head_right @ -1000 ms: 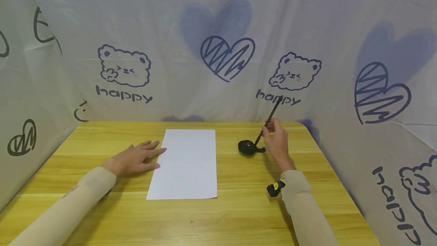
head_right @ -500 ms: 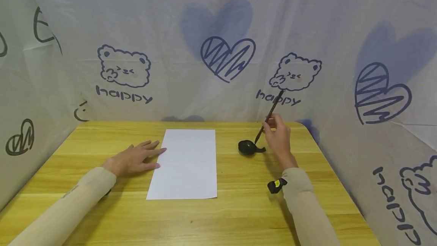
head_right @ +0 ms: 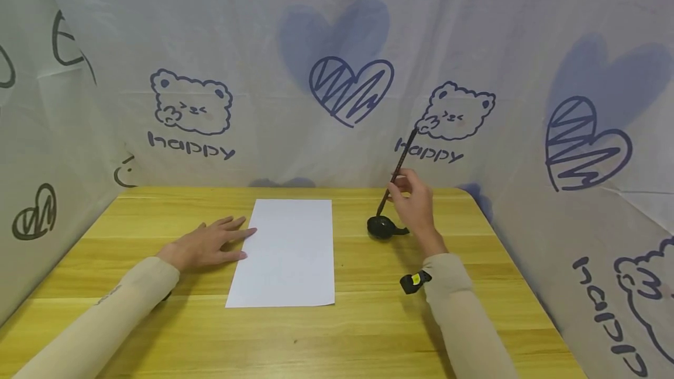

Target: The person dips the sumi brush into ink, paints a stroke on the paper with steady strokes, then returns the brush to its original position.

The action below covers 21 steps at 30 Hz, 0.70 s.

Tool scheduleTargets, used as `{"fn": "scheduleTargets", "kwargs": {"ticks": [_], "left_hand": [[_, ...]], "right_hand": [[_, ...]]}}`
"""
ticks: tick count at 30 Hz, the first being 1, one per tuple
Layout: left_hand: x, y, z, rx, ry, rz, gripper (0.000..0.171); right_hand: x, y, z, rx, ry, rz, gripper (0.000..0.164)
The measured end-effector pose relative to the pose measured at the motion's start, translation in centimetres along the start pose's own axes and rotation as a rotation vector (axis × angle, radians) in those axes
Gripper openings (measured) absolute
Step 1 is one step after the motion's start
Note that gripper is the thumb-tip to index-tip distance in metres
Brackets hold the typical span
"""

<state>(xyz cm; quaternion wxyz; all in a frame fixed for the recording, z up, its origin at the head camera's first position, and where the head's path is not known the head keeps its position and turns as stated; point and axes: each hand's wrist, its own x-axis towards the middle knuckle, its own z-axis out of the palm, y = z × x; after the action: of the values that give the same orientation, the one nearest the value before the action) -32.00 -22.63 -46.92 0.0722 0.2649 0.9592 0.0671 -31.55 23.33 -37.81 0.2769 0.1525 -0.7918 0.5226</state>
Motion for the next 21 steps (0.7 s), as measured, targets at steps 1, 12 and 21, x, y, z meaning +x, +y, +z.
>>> {"fn": "scheduleTargets", "kwargs": {"ticks": [1,12,21], "left_hand": [[0.0,0.0,0.0,-0.001,-0.001,0.0,0.073],[0.1,-0.1,0.0,-0.003,-0.004,-0.001,0.073],[0.1,-0.1,0.1,-0.012,-0.011,-0.005,0.075]], "right_hand": [[0.0,-0.4,0.1,0.01,-0.006,-0.003,0.023],[0.2,-2.3,1.6,0.054,-0.054,0.018,0.025],[0.1,-2.7,2.8,0.108,-0.069,0.043,0.025]]}}
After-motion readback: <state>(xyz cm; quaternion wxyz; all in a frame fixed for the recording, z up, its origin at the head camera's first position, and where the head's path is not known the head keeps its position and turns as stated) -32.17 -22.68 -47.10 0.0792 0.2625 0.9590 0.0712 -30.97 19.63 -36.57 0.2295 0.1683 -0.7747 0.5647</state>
